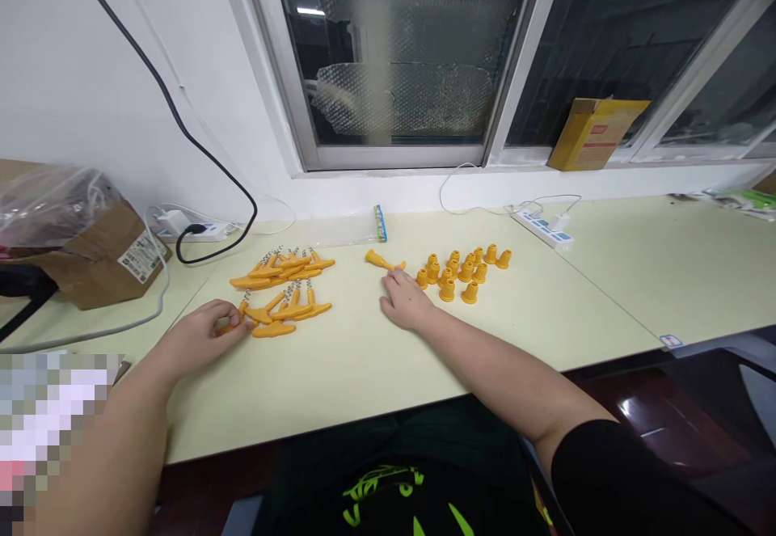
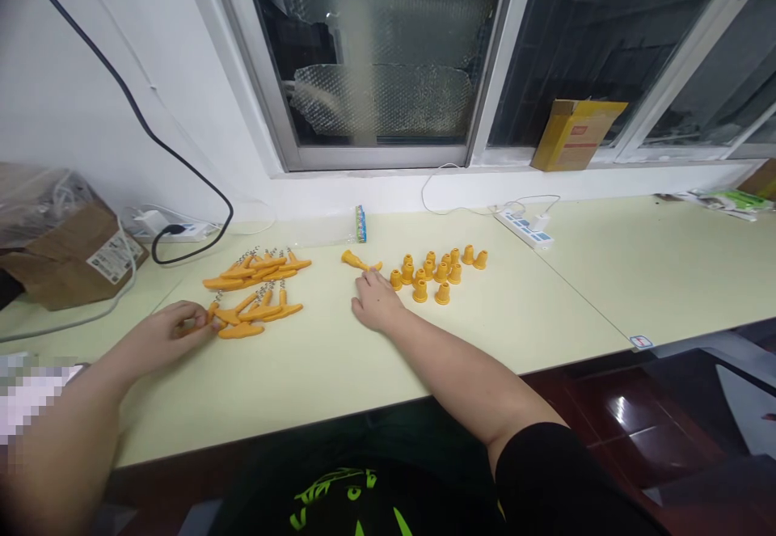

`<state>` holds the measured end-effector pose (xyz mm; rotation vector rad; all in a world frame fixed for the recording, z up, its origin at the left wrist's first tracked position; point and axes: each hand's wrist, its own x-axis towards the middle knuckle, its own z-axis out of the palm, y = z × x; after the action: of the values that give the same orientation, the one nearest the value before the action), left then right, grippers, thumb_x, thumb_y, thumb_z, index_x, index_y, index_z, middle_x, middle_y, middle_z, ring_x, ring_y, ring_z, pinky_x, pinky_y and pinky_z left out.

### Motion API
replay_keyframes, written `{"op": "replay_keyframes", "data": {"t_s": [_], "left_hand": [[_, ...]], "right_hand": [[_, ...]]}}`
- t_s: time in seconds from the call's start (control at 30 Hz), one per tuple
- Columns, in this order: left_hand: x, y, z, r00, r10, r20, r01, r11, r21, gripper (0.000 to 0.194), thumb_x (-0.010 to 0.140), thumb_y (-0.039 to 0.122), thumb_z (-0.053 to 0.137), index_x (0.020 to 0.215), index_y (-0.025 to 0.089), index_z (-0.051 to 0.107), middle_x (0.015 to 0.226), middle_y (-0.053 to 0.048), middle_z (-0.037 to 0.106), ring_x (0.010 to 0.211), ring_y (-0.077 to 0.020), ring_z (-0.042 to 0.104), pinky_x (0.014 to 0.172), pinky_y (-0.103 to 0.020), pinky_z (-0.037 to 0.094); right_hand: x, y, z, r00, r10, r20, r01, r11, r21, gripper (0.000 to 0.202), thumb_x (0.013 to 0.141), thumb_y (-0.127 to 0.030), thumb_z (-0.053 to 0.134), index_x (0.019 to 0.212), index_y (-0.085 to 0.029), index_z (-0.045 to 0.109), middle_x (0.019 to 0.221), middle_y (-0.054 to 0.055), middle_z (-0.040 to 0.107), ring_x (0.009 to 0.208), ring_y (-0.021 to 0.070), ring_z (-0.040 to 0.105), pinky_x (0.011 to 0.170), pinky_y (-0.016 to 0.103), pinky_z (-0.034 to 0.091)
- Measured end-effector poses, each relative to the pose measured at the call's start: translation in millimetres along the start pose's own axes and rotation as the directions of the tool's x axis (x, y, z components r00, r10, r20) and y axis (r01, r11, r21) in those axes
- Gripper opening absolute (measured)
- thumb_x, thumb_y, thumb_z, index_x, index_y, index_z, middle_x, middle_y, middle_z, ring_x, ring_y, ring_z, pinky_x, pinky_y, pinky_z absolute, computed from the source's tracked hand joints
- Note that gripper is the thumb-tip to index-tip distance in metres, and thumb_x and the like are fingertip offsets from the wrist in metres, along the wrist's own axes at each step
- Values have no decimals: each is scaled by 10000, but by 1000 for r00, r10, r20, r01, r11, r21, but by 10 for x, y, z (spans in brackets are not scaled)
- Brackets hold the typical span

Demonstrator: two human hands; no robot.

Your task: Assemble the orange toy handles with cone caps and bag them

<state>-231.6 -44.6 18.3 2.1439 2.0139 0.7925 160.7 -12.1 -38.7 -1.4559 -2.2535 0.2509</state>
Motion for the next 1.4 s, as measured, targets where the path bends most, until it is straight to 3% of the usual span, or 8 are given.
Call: {"op": "replay_keyframes", "data": {"t_s": [0.17, 0.37, 0.63, 0.77, 0.9, 1.07, 1.23, 1.4], "left_hand": [[161, 178, -96, 996, 50, 74, -59, 992, 114, 308, 765, 547, 618, 789, 240, 626, 944, -43, 700, 841, -233, 613, 742, -311, 447], [359, 817, -97, 930, 201, 308, -209, 978, -7, 358, 858, 550, 573, 981, 232, 683, 1091, -71, 728, 944, -269, 658, 741, -322, 482], [411, 1634, 372, 859, 323, 397, -313, 945, -92, 257, 876, 412, 569, 1038, 248, 684, 1136, -72, 712, 1053, -286, 651, 851, -376, 485], [406, 1805, 653, 916, 202, 347, -197, 979, -49, 201, 840, 311, 587, 1003, 214, 652, 1077, -105, 686, 974, -290, 658, 806, -393, 480], [336, 1813, 878, 963, 97, 251, -35, 970, -240, 267, 841, 357, 630, 1047, 196, 573, 1087, -106, 630, 912, -261, 660, 804, -403, 510], [245, 1711, 921, 854, 386, 349, 4, 666, -746, 394, 864, 360, 669, 1208, 248, 511, 1297, -80, 545, 1084, -206, 663, 912, -365, 552], [199, 1703, 891, 779, 524, 344, -132, 674, -727, 580, 790, 319, 775, 1311, 277, 525, 1349, -90, 535, 1144, -229, 619, 933, -387, 570], [210, 1743, 976, 800, 576, 168, -396, 717, -574, 219, 856, 249, 664, 1074, 239, 679, 1158, -65, 588, 1042, -209, 630, 942, -373, 548]], "right_hand": [[-63, -82, -86, 981, -188, -38, 190, 981, 48, 340, 885, -240, 610, 1220, -196, 650, 1156, 117, 624, 1119, 285, 550, 1055, 467, 432], [-100, -113, -75, 971, -215, -109, 227, 967, 112, 314, 895, -343, 673, 1185, -223, 680, 1273, 118, 567, 1165, 282, 519, 1055, 467, 408], [-128, -87, -74, 994, -103, -24, 106, 984, 140, 62, 840, -220, 677, 889, -213, 639, 1022, 71, 632, 1012, 253, 558, 929, 429, 425], [-136, -57, -99, 991, -86, -107, 116, 941, 318, 135, 817, -190, 691, 873, -211, 570, 986, 52, 594, 948, 215, 551, 880, 380, 467], [-109, -52, -90, 977, 73, -199, 74, 761, 645, 319, 819, -329, 748, 988, -234, 494, 1047, 41, 539, 949, 194, 568, 794, 349, 526], [-84, -127, -86, 982, 174, -68, 3, 348, 937, 746, 699, -375, 869, 1220, -306, 340, 1148, 25, 508, 1030, 192, 636, 807, 357, 591], [-121, -155, -113, 984, 170, 60, -89, 169, 982, 1116, 663, -301, 905, 1482, -380, 151, 1120, -5, 536, 1043, 209, 699, 952, 443, 581], [-129, -123, -141, 973, 168, 161, -169, 30, 985, 1159, 675, -283, 909, 1531, -396, 137, 1042, -40, 620, 956, 179, 733, 926, 402, 594]]}}
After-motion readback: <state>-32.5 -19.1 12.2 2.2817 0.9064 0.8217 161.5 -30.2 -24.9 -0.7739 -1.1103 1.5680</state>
